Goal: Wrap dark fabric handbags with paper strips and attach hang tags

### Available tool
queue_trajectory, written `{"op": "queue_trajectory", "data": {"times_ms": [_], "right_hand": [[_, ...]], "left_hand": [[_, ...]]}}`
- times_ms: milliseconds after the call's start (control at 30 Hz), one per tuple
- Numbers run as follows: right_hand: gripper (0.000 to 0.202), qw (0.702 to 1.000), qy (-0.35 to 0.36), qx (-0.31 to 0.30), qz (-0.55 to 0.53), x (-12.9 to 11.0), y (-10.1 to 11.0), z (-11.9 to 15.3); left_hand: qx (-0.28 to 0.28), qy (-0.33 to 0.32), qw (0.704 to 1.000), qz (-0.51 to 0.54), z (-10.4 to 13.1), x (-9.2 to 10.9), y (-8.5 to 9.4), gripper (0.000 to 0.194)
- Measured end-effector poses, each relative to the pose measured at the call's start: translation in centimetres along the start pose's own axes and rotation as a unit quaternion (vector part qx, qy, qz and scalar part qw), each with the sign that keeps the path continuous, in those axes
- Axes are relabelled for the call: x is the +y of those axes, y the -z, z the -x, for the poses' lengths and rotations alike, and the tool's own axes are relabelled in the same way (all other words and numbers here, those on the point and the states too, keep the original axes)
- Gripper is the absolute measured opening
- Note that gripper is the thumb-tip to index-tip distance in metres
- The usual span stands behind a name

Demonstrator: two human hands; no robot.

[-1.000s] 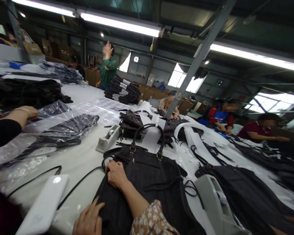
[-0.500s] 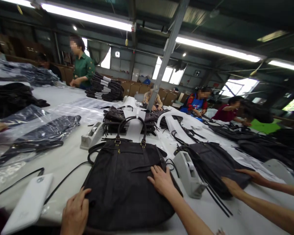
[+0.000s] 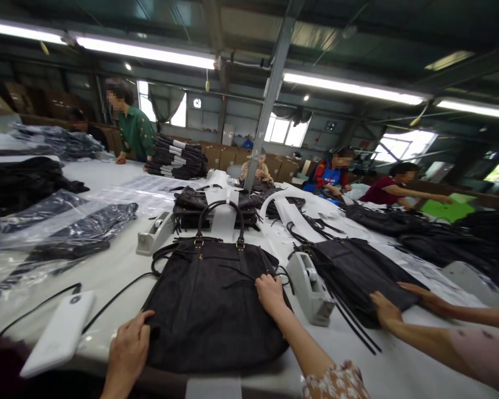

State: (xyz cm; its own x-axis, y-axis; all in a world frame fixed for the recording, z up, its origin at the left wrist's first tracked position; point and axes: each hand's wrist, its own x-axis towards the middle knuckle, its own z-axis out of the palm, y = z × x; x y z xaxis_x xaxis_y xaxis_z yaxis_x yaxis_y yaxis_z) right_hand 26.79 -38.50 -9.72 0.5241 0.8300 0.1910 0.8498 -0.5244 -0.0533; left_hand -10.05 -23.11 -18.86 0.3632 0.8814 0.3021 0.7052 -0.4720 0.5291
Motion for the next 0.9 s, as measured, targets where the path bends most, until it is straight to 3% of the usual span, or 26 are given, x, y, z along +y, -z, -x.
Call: {"op": "queue_trajectory", "data": {"times_ms": [100, 200, 333, 400, 467, 533, 633, 700, 767, 833, 900], "right_hand": [[0.031, 0.997, -0.046, 0.038, -0.046, 1.2, 1.8, -0.1], [0.046, 0.988, -0.116, 0.065, -0.082, 3.9, 3.6, 0.0], [0.042, 0.978, -0.183, 0.035, -0.098, 8.3, 4.4, 1.7], [0.037, 0.976, -0.189, 0.007, -0.107, 9.5, 4.4, 3.0], [0.037, 0.975, -0.190, -0.004, -0.114, 9.7, 4.7, 3.7], [0.040, 0.975, -0.189, 0.009, -0.120, 9.1, 5.5, 3.5], [0.043, 0.974, -0.165, 0.045, -0.148, 6.8, 7.1, 1.1], [0.039, 0.973, -0.133, 0.049, -0.182, 4.9, 7.9, -1.5], [0.030, 0.970, -0.100, 0.034, -0.220, 3.1, 8.0, -4.7], [0.022, 0.964, -0.075, 0.013, -0.255, 1.5, 7.3, -8.0], [0.022, 0.957, -0.064, 0.004, -0.282, 0.4, 5.9, -11.3]], "left_hand": [[-0.003, -0.006, 1.000, -0.002, 0.1, 0.1, 0.0, 0.037], [-0.015, -0.010, 1.000, -0.010, 0.0, 0.1, 0.3, 0.038], [-0.033, -0.031, 0.999, -0.009, -0.8, -0.1, 1.1, 0.038], [0.010, -0.055, 0.997, -0.047, -1.4, 0.5, 1.9, 0.037], [0.092, -0.080, 0.987, -0.106, -1.9, 2.2, 3.0, 0.034], [0.151, -0.118, 0.972, -0.134, -2.5, 5.3, 4.2, 0.035], [0.128, -0.206, 0.966, -0.092, -3.7, 11.9, 5.0, 0.037], [0.070, -0.250, 0.964, -0.057, -4.8, 16.2, 4.3, 0.039], [0.007, -0.270, 0.962, -0.042, -6.0, 19.2, 2.4, 0.042], [-0.052, -0.254, 0.965, -0.046, -7.2, 20.3, -0.5, 0.047], [-0.113, -0.212, 0.969, -0.060, -8.1, 19.6, -3.6, 0.051]]}}
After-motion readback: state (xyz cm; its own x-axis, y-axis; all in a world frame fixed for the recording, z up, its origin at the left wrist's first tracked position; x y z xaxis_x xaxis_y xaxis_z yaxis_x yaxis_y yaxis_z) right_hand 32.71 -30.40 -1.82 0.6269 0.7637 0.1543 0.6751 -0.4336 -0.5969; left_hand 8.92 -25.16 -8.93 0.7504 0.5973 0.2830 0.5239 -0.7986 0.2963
